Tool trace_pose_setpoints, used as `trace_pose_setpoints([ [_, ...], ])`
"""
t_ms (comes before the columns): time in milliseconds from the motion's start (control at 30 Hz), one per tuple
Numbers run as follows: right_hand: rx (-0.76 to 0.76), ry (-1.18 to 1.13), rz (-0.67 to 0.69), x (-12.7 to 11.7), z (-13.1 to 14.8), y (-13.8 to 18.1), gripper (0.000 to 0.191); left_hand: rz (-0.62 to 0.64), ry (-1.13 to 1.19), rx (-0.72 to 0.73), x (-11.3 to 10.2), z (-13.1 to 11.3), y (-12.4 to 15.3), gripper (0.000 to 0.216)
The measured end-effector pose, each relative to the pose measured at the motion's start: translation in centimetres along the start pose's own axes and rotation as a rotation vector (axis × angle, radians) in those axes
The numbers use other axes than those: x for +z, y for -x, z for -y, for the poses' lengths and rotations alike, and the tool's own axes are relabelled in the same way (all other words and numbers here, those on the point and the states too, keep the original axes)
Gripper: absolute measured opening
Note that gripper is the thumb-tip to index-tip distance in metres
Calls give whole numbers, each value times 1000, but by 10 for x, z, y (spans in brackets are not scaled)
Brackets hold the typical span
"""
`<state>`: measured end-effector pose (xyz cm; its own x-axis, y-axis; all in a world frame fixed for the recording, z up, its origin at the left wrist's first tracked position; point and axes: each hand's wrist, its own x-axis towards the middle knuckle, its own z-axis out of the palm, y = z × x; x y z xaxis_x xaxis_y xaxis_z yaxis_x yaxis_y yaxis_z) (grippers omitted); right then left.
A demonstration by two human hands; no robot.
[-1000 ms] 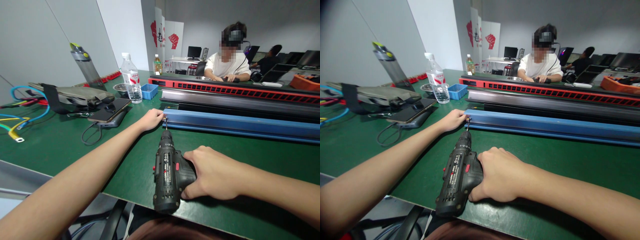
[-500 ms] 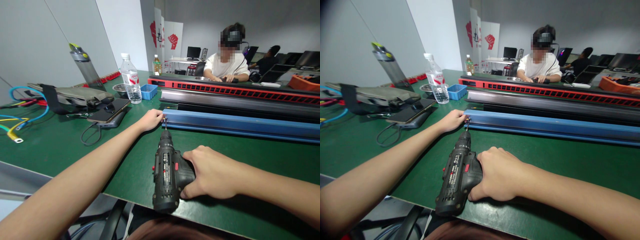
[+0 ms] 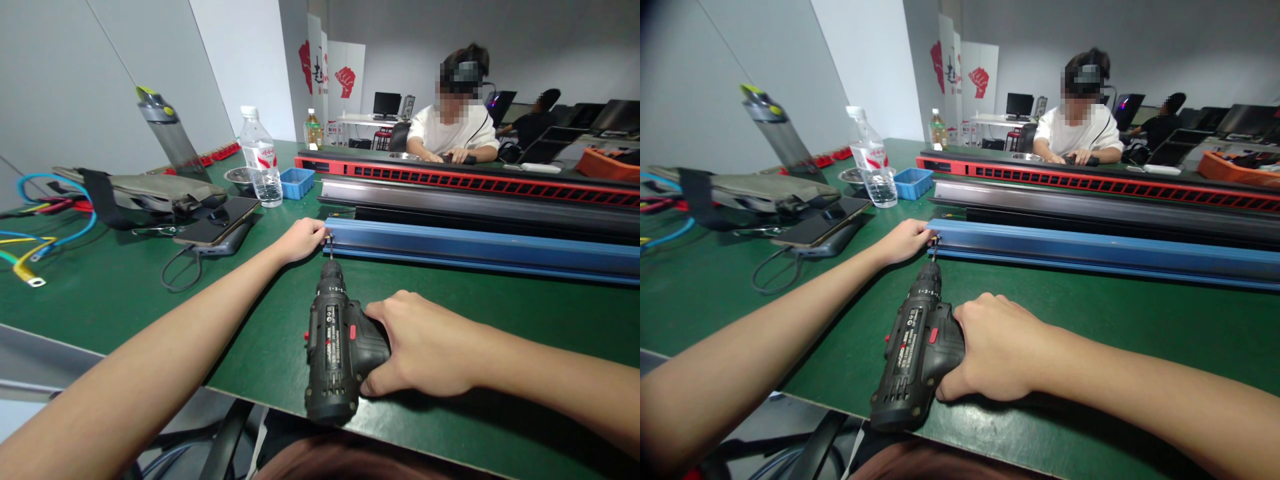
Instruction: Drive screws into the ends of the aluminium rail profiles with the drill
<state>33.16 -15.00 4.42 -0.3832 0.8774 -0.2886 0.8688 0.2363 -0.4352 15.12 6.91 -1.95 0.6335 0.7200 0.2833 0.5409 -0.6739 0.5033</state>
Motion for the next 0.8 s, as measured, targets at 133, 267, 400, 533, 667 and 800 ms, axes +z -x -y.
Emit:
trace_pose_setpoints([
  [133, -11, -14, -6, 0, 0, 1, 37, 10, -3, -10, 0, -1, 0, 38],
  [267, -9, -23, 3, 1, -1, 1, 37, 7, 6, 2, 0, 0, 0, 37],
  [400, -8, -14, 7, 1, -1, 1, 37, 5, 9, 10, 0, 1, 0, 38],
  [533, -7, -4, 7, 1, -2, 0, 37, 0, 10, 3, 0, 1, 0, 39],
  [667, -12, -13, -8, 1, -2, 0, 37, 2, 11, -1, 0, 0, 0, 38],
  [800, -15, -20, -10, 1, -2, 0, 37, 6, 13, -14, 0, -1, 0, 37],
])
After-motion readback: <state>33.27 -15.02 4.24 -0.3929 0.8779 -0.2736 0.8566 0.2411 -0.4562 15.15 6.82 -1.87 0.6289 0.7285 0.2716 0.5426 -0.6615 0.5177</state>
